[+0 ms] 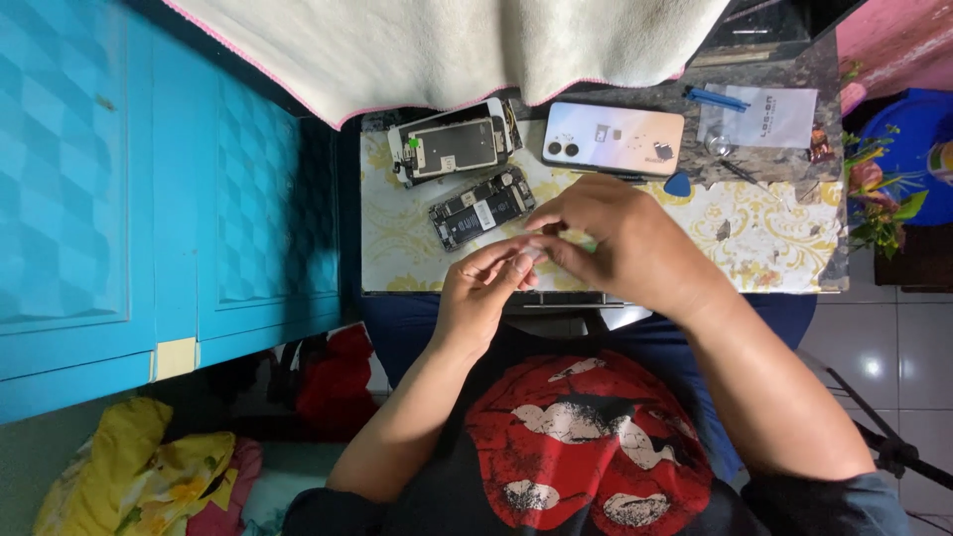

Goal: Cleaning the internal components of a disassembled smartphone using a small brush and a plastic opening tool.

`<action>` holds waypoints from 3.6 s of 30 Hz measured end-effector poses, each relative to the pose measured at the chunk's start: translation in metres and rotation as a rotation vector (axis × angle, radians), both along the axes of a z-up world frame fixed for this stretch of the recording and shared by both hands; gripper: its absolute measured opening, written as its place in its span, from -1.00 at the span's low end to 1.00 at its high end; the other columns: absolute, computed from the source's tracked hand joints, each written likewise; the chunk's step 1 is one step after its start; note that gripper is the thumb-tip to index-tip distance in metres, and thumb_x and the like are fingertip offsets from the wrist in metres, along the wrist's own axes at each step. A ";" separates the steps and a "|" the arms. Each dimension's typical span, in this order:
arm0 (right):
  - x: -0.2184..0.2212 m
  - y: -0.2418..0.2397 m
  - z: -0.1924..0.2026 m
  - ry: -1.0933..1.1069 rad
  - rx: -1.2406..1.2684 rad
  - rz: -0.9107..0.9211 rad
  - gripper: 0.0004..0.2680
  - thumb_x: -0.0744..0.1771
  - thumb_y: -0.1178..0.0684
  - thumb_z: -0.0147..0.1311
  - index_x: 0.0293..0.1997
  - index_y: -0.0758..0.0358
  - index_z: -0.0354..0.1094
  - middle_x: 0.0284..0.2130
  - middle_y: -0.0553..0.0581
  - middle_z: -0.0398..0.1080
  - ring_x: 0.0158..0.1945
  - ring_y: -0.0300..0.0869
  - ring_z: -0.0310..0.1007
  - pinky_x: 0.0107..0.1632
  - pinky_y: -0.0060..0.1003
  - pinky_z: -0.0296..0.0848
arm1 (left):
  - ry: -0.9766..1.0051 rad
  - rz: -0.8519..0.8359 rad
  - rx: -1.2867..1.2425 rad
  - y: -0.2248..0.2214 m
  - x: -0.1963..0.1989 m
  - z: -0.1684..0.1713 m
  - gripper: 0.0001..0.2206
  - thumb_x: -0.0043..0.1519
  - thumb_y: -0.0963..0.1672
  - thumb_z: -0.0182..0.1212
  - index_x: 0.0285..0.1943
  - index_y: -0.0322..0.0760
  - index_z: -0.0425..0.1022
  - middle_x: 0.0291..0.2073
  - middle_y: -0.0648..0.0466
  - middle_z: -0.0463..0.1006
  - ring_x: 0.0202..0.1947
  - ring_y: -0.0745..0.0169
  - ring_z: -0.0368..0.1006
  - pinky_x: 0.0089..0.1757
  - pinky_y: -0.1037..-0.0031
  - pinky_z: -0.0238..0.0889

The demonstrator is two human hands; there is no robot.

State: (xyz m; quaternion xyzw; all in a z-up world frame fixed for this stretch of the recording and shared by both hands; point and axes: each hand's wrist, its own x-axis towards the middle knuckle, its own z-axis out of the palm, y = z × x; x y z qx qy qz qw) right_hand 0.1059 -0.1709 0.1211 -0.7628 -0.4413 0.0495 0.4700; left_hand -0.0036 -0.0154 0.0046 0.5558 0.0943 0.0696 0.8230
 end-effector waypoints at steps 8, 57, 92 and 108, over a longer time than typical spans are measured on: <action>0.001 -0.001 -0.030 -0.369 -0.152 -0.118 -0.81 0.40 -0.08 0.04 -0.29 0.20 0.41 -0.61 0.02 0.35 -0.45 -0.02 0.45 -0.29 -0.12 0.47 | -0.004 -0.007 0.016 0.000 0.004 0.009 -0.74 0.33 -0.17 0.26 0.16 -0.41 0.58 -0.23 -0.21 0.68 -0.34 0.32 0.52 -0.25 0.54 0.41; -0.011 -0.003 -0.048 0.245 -0.087 -0.186 -0.63 0.47 0.02 -0.17 -0.59 0.25 0.27 -0.75 0.27 0.22 -0.61 0.12 0.23 -0.43 -0.06 0.30 | -0.317 0.144 0.664 0.008 0.012 0.041 -0.82 0.23 -0.21 0.37 -0.01 -0.34 0.66 -0.23 -0.14 0.68 -0.36 0.09 0.61 -0.29 0.42 0.49; 0.039 -0.106 -0.090 -0.012 0.058 -0.464 -0.91 0.35 0.26 0.22 -0.09 0.39 0.48 -0.21 0.34 0.52 -0.09 0.25 0.54 -0.11 -0.02 0.49 | -0.142 0.021 0.637 -0.009 0.013 0.004 -0.85 0.34 -0.19 0.19 -0.01 -0.41 0.60 -0.38 -0.10 0.69 -0.38 0.10 0.64 -0.22 0.40 0.49; 0.139 -0.119 -0.164 -0.426 -0.419 -0.666 -0.83 0.37 -0.11 0.30 0.02 -0.01 0.63 0.00 0.13 0.48 0.06 0.14 0.29 -0.04 0.03 0.25 | -0.487 0.362 1.353 0.017 0.022 -0.055 -0.84 0.29 -0.21 0.28 0.01 -0.14 0.58 -0.35 0.19 0.61 -0.22 0.16 0.47 -0.10 0.36 0.17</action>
